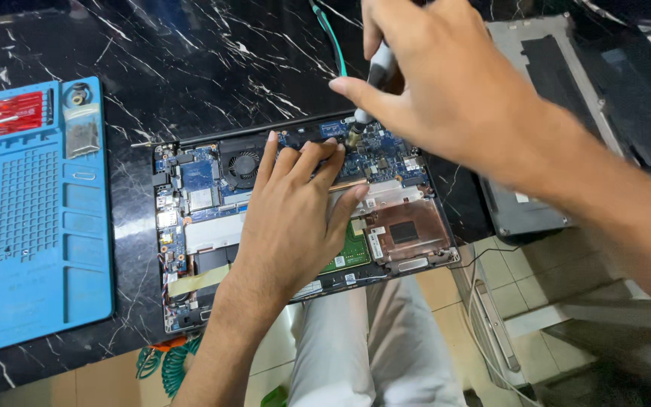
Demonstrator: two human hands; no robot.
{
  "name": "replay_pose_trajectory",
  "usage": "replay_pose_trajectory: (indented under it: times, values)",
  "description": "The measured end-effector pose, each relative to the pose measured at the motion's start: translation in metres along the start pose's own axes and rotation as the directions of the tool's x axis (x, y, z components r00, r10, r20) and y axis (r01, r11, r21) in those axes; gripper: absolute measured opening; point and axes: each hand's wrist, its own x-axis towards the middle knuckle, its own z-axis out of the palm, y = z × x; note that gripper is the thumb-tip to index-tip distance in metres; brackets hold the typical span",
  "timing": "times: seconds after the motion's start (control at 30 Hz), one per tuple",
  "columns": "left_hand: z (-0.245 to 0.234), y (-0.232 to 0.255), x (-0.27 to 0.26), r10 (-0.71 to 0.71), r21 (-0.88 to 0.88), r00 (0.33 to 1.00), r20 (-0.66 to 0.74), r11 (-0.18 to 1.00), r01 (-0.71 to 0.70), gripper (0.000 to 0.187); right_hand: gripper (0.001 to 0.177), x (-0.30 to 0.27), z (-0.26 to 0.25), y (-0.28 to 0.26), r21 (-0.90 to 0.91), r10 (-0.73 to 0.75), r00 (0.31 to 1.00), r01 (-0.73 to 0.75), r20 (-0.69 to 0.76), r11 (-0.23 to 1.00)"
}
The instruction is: The person cleans the internal components of a disassembled laptop using a small brush and a handheld air blower. They remove the cooling fan, clean the heatsink and motherboard, and then reattach the fan.
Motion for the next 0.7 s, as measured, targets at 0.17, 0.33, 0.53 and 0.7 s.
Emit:
replay_pose_trajectory:
  times: [0.17, 0.33, 0.53, 0.7]
  values:
    - [0.001, -0.001, 0.002, -0.001, -0.001, 1.0, 0.008, 1.0, 0.001, 0.053, 0.04, 0.011, -0.029, -0.018, 0.172, 0.083, 0.973, -0.121, 0.218, 0.978]
    - [0.004, 0.0, -0.001, 0.004, -0.005, 1.0, -0.011, 1.0, -0.004, 0.05, 0.055, -0.002, -0.005, -0.015, 0.037, -0.06, 0.996, 0.062, -0.069, 0.997]
    - [0.004, -0.001, 0.001, -0.001, 0.008, 1.0, -0.018, 1.0, 0.001, 0.052, 0.046, 0.007, -0.006, -0.013, 0.167, 0.022, 0.996, -0.036, 0.086, 0.985]
    - [0.006, -0.001, 0.0, -0.003, -0.005, 1.0, -0.02, 1.0, 0.003, 0.054, 0.037, 0.012, -0.027, -0.021, 0.277, 0.012, 0.964, -0.088, 0.266, 0.957]
